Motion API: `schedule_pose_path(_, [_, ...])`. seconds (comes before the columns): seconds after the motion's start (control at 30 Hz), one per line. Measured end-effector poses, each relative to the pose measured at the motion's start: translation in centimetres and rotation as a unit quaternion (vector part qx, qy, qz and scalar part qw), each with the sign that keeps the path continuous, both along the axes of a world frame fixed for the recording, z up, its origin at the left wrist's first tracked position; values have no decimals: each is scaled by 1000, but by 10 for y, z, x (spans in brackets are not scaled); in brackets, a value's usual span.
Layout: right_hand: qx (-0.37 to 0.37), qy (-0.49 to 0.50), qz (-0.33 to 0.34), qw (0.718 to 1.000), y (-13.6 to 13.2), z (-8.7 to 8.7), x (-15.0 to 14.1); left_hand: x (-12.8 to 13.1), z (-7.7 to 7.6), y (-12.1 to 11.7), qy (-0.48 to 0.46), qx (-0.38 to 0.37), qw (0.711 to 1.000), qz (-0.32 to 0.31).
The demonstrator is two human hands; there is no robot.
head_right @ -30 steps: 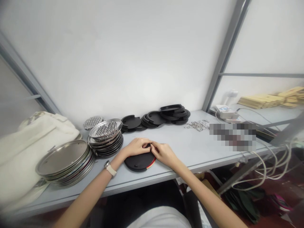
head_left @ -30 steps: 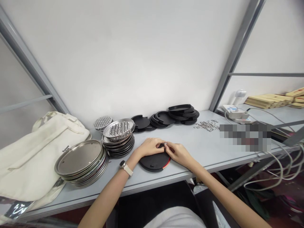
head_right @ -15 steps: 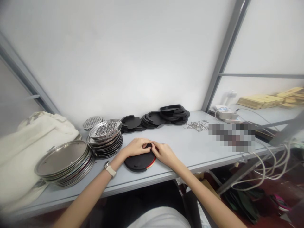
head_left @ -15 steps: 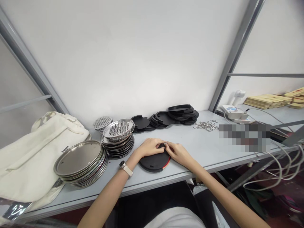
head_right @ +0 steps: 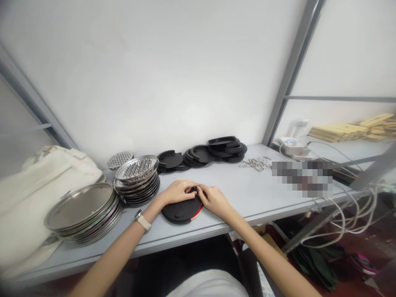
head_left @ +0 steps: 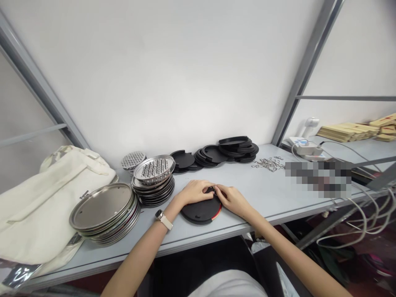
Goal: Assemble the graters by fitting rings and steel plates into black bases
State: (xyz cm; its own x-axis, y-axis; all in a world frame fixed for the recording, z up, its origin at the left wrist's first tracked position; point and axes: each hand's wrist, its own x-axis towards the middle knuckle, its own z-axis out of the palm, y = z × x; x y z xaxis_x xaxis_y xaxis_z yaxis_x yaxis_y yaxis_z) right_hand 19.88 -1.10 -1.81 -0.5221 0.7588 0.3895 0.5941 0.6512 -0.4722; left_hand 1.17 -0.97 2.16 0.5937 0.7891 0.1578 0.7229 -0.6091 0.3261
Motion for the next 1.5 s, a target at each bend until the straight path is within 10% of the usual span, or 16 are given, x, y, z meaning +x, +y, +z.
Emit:
schedule_pose_path(1.07, [29,54,-68,996,3,-2,1,-2,-7,4,17,28,999,0])
schedule_pose_path(1.5, [-17,7,2,1000,4,-5,1,1,-2,-1,-5,34,999,7])
